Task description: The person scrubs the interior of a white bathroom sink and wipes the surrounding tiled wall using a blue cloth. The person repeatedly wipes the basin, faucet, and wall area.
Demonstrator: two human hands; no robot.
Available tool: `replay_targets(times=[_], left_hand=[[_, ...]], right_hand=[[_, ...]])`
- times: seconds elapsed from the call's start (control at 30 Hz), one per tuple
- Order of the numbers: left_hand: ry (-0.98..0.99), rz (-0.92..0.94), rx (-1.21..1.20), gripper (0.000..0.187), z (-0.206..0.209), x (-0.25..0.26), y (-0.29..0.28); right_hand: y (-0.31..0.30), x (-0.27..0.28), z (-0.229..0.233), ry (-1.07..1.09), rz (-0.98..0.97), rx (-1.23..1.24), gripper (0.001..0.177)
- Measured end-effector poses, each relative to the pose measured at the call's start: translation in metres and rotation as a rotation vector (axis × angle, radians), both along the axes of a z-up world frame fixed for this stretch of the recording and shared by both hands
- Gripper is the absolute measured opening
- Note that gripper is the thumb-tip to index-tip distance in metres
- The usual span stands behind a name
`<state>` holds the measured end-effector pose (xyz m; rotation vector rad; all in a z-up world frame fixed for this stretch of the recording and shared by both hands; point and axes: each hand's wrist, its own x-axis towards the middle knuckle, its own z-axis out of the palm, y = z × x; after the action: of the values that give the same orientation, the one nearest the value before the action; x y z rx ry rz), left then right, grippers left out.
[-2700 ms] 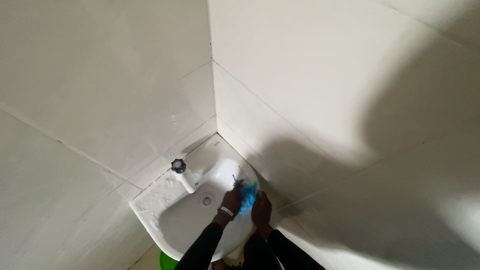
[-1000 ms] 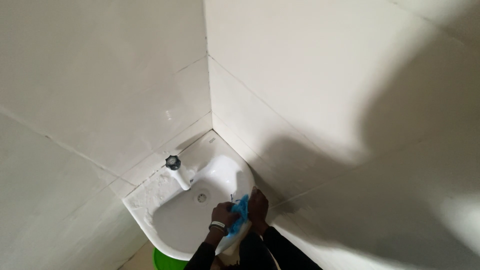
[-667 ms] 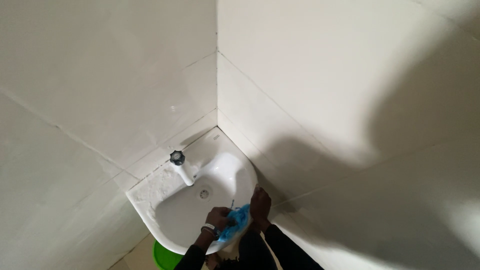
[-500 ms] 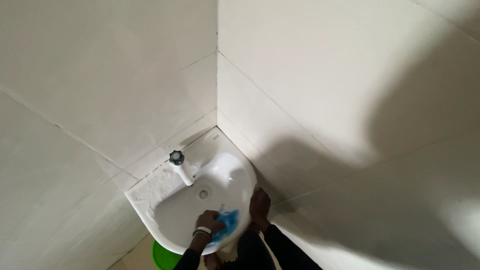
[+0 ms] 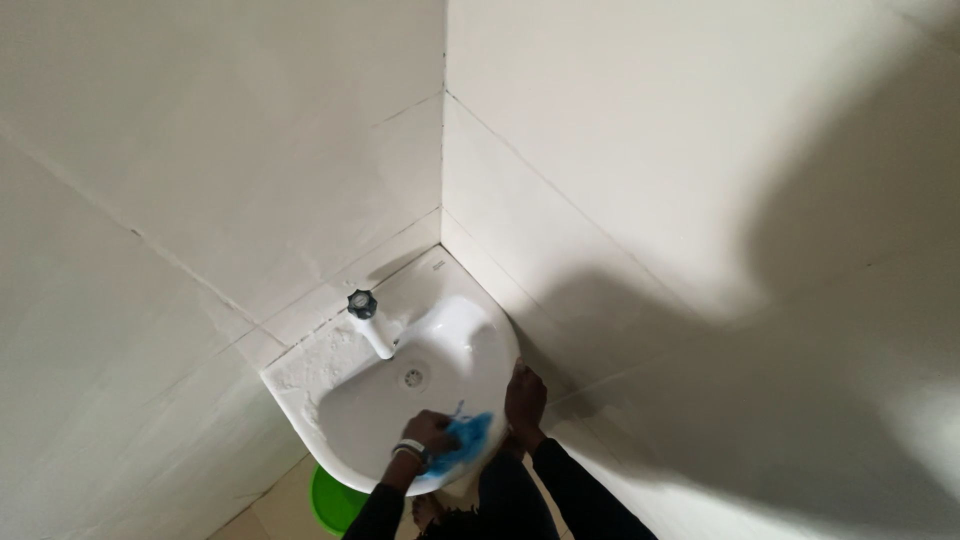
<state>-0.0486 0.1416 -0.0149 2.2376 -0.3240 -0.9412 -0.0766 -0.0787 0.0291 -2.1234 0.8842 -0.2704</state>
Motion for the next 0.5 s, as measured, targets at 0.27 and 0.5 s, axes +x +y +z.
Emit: replay_targets(times=[0.27, 0.5], left_hand=[[-0.041, 0.037, 0.069, 0.056, -0.002, -0.006, 0.031], [-0.062, -0.027, 0.096, 0.052, 0.003, -0.010, 0.057]], right_hand=[[-0.003, -0.002, -0.013, -0.081, 0.030, -0.024, 0.059], [-0.003, -0.005, -0.021, -0.112, 0.035, -0.005, 0.060]])
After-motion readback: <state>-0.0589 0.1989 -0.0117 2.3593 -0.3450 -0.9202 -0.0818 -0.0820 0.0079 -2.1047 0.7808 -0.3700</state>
